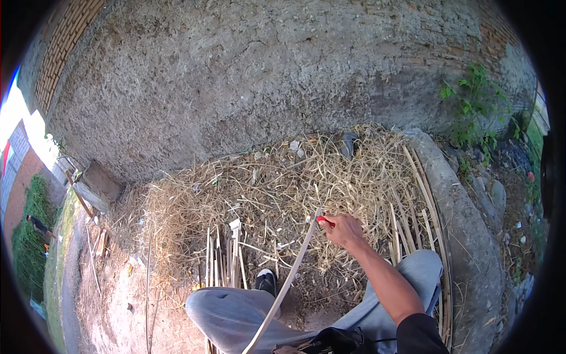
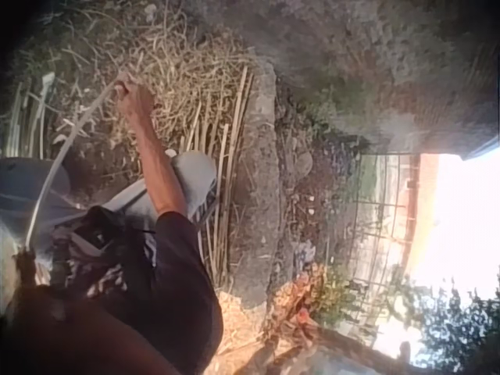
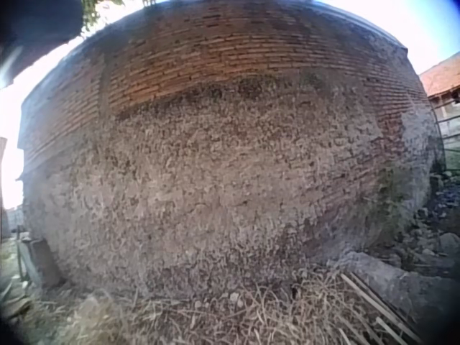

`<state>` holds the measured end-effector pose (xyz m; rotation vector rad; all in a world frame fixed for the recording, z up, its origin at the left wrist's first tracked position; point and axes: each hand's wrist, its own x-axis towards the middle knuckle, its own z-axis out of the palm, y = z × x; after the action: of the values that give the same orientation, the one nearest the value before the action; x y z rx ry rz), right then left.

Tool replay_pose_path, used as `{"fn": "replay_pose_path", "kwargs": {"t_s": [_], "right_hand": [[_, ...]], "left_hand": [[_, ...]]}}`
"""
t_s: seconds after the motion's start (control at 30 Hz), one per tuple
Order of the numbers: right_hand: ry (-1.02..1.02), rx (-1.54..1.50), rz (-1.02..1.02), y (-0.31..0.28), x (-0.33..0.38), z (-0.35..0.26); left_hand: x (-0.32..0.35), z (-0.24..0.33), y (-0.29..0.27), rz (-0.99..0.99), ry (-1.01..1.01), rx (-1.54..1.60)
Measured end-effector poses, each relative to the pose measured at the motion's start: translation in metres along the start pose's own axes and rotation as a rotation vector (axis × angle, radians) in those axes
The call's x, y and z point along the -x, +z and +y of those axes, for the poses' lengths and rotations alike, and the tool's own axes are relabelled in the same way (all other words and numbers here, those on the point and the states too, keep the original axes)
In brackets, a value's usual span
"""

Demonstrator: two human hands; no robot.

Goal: The person shaves a bamboo stick with a utility knife, scrapes it with a machete, and continues shaving it with the utility knife.

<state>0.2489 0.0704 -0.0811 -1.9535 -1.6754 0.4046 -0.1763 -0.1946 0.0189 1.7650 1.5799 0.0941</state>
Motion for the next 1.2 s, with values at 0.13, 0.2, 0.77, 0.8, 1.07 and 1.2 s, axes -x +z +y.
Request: {"fn": "replay_pose_path", "kwargs": {"t_s": [0.13,0.2,0.77,0.8,1.07,1.2], "right_hand": [[0.373,0.037,-0.065,-0.008,-0.015,0.051],[0.383,0.11,-0.078,-0.024,-0.019,0.055],[-0.056,-0.415,-0.012,-0.071,0.05,-0.054],[-0.069,-0.479,-0.002,-0.066,0.053,-0.055],[-0.282,-0.438,0.061,-0.055,0.059,-0.061],[-0.308,-0.366,0.078,-0.055,0.055,-0.062]], "left_hand": [[0.02,0.016,-0.008,-0.077,-0.014,-0.153],[0.038,-0.016,-0.009,0.027,0.147,-0.009],[-0.124,0.086,-0.057,-0.51,-0.251,0.922],[-0.142,0.096,-0.053,-0.495,-0.269,0.905],[-0.24,0.151,-0.029,-0.293,0.021,0.876],[-0.257,0.16,-0.022,-0.35,0.0,0.959]]}}
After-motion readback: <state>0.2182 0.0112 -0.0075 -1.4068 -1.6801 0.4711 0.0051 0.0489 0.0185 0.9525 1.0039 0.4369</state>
